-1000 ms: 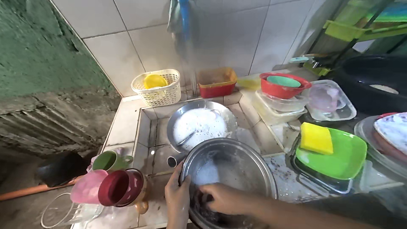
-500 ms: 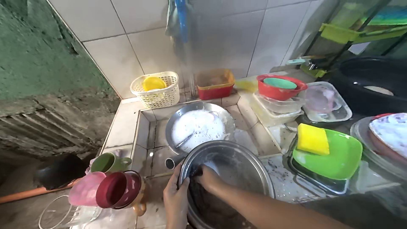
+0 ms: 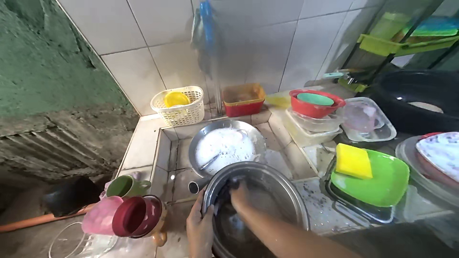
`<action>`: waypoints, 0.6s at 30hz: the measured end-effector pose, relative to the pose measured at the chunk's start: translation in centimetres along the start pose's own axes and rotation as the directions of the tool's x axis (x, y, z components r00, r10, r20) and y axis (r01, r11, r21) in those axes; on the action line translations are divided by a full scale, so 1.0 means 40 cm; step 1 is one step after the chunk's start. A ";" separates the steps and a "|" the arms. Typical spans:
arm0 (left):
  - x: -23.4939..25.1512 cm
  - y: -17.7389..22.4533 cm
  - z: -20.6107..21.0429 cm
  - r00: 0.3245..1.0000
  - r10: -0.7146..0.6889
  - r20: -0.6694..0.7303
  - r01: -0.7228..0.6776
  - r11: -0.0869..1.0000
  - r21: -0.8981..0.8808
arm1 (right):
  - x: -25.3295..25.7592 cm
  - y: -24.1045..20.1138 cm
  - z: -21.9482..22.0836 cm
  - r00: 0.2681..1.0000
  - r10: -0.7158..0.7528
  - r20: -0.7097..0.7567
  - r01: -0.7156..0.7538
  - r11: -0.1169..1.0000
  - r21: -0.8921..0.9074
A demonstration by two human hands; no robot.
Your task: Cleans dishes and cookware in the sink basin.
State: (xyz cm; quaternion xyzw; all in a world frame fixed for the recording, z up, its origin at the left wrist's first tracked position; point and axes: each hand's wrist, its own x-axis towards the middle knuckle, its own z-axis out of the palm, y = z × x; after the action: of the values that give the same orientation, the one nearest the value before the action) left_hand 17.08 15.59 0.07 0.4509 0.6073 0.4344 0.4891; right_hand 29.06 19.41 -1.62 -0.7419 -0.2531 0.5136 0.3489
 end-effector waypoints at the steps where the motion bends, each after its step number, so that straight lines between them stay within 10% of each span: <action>1: -0.002 -0.001 0.000 1.000 0.011 0.004 -0.011 1.000 0.011 | 0.002 -0.007 0.005 0.990 0.070 -0.120 -0.043 0.976 0.214; 3: -0.004 -0.005 -0.004 0.999 0.044 0.024 -0.045 0.998 0.049 | 0.000 -0.015 0.012 0.970 0.144 -0.196 -0.057 0.917 0.396; 6: -0.004 -0.010 -0.006 0.997 0.076 0.027 -0.078 0.993 0.086 | -0.007 0.002 -0.003 0.991 -0.005 0.136 0.017 0.996 -0.083; 9: 0.009 -0.013 -0.008 0.998 0.066 0.018 -0.067 0.995 0.078 | -0.056 -0.024 -0.058 0.797 0.158 0.583 0.408 0.572 -0.712; 12: 0.013 -0.010 -0.013 0.998 0.058 0.011 -0.059 0.996 0.073 | -0.084 -0.041 -0.089 0.689 0.370 0.623 0.573 0.248 -0.781; 16: 0.008 -0.004 -0.004 0.998 0.061 0.020 -0.061 0.998 0.029 | -0.053 0.022 -0.056 0.822 0.060 0.567 0.326 0.767 -0.554; 18: 0.008 -0.005 -0.007 0.997 0.052 0.050 -0.054 0.998 0.037 | -0.041 0.036 -0.005 0.971 -0.028 0.235 0.039 0.998 -0.042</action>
State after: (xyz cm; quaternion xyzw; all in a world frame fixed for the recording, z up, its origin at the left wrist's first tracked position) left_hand 16.75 15.84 -0.16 0.4866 0.5912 0.4242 0.4835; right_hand 28.71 17.27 -1.74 -0.6794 -0.3168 0.5857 0.3081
